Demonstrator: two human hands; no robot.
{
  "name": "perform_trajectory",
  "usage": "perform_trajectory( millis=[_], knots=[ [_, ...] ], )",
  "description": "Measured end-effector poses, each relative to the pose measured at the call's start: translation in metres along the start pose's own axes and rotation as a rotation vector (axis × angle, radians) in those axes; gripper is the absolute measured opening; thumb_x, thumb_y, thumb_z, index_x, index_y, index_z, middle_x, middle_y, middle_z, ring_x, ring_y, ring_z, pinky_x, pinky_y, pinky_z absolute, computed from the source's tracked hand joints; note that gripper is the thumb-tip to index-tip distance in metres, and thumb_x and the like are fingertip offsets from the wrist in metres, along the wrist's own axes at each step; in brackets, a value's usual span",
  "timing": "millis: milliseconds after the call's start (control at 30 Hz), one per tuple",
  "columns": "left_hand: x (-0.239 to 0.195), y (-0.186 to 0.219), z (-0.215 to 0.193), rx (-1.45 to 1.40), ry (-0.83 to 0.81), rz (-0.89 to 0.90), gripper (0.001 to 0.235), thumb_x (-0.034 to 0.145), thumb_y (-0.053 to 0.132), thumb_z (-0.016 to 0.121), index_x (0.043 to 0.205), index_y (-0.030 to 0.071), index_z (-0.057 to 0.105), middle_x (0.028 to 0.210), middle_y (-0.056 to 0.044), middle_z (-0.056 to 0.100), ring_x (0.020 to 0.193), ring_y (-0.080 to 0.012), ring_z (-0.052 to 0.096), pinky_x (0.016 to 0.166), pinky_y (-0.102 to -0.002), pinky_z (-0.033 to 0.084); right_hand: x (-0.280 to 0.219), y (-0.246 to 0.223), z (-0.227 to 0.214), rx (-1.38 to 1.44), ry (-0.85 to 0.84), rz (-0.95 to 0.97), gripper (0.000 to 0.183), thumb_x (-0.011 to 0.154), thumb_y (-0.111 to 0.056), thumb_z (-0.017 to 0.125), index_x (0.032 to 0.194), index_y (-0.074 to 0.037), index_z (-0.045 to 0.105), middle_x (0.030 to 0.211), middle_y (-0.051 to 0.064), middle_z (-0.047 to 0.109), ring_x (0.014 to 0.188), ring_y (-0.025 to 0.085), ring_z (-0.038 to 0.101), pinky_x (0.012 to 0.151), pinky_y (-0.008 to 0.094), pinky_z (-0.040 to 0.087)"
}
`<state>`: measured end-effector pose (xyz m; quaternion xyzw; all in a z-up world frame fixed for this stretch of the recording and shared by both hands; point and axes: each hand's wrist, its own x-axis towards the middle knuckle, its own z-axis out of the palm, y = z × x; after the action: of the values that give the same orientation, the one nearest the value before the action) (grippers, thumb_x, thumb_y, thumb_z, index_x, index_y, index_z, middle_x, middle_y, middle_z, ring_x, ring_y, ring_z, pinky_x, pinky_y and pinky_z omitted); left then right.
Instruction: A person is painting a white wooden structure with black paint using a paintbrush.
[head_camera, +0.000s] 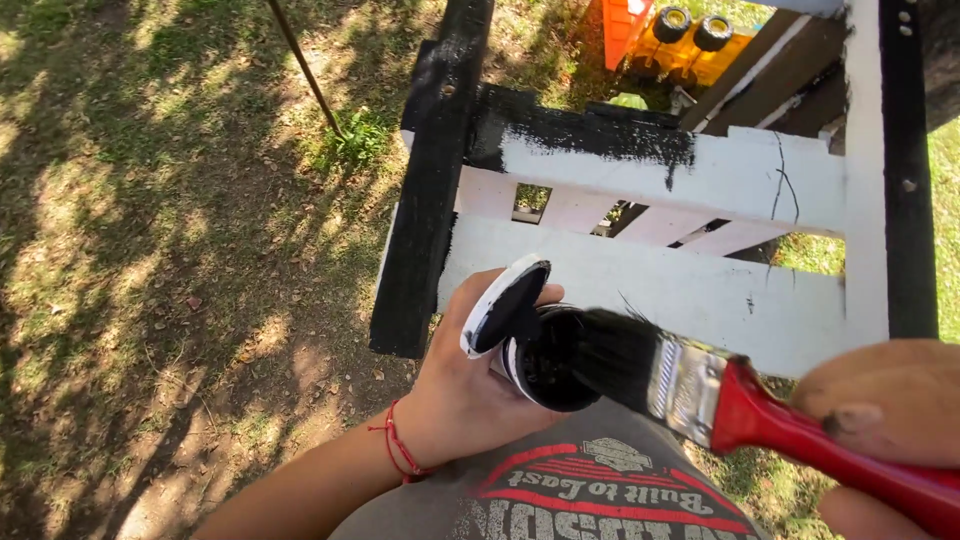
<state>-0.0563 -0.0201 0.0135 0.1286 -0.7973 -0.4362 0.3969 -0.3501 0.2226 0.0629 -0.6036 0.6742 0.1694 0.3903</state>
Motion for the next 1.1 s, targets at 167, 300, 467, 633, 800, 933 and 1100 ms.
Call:
perform_trajectory(
  millis=[167,300,467,633,800,933,1100],
  knots=[
    [0.004,-0.001,0.003,-0.113,-0.104,-0.021,0.061,0.073,0.024,0.084,0.124,0.002,0.058,0.120,-0.012,0.057,0.111,-0.0248,0.065,0.102,-0.036,0.056,-0.017,-0.110,-0.042,0.033,0.910,-0.399,0.022,0.080,-0.049,0.063,0.080,-0.029,0.071,0.078,-0.017,0.073,0.072,0.002,0.075,0.077,0.020,0.066],
    [0.003,-0.002,0.003,-0.076,-0.102,-0.022,0.061,0.073,0.027,0.084,0.123,0.002,0.060,0.121,-0.012,0.057,0.115,-0.0251,0.064,0.104,-0.036,0.055,-0.007,-0.147,-0.052,0.103,1.038,-0.211,0.036,0.065,-0.043,0.075,0.094,-0.024,0.069,0.074,-0.010,0.078,0.068,0.011,0.079,0.064,0.025,0.067],
    [0.005,-0.001,0.003,0.023,-0.091,0.081,0.060,0.076,0.033,0.084,0.123,0.006,0.058,0.118,-0.012,0.058,0.108,-0.0250,0.063,0.098,-0.036,0.053,0.003,-0.161,-0.064,0.213,1.051,-0.132,0.041,0.069,-0.043,0.071,0.101,-0.019,0.062,0.077,-0.006,0.078,0.064,0.010,0.077,0.057,0.022,0.063],
    [0.006,-0.003,0.002,0.015,-0.089,0.089,0.056,0.078,0.026,0.083,0.123,0.005,0.059,0.114,-0.013,0.058,0.105,-0.0254,0.062,0.097,-0.036,0.051,0.007,-0.168,-0.066,0.232,1.096,-0.166,0.033,0.071,-0.035,0.070,0.096,-0.015,0.063,0.072,-0.003,0.074,0.063,0.012,0.076,0.060,0.023,0.064],
    [0.007,-0.003,0.003,0.025,-0.094,0.102,0.054,0.079,0.024,0.080,0.124,0.004,0.058,0.114,-0.013,0.058,0.107,-0.0260,0.062,0.098,-0.037,0.051,0.005,-0.161,-0.065,0.132,0.955,-0.158,0.044,0.070,-0.046,0.075,0.105,-0.022,0.065,0.081,-0.006,0.080,0.068,0.011,0.079,0.057,0.025,0.064],
    [0.006,-0.002,0.004,0.021,-0.086,0.081,0.054,0.078,0.024,0.081,0.124,0.006,0.058,0.114,-0.011,0.058,0.106,-0.0241,0.062,0.098,-0.036,0.050,0.007,-0.162,-0.065,0.217,1.016,-0.206,0.037,0.070,-0.039,0.073,0.100,-0.019,0.065,0.073,-0.005,0.077,0.062,0.011,0.078,0.060,0.023,0.066],
    [0.006,-0.003,0.004,0.027,-0.102,0.091,0.056,0.077,0.027,0.081,0.123,0.005,0.058,0.113,-0.012,0.058,0.108,-0.0246,0.062,0.099,-0.036,0.050,0.005,-0.162,-0.055,0.262,1.042,-0.140,0.024,0.073,-0.033,0.071,0.092,-0.019,0.069,0.077,-0.005,0.076,0.067,0.012,0.077,0.064,0.026,0.062]
  ],
)
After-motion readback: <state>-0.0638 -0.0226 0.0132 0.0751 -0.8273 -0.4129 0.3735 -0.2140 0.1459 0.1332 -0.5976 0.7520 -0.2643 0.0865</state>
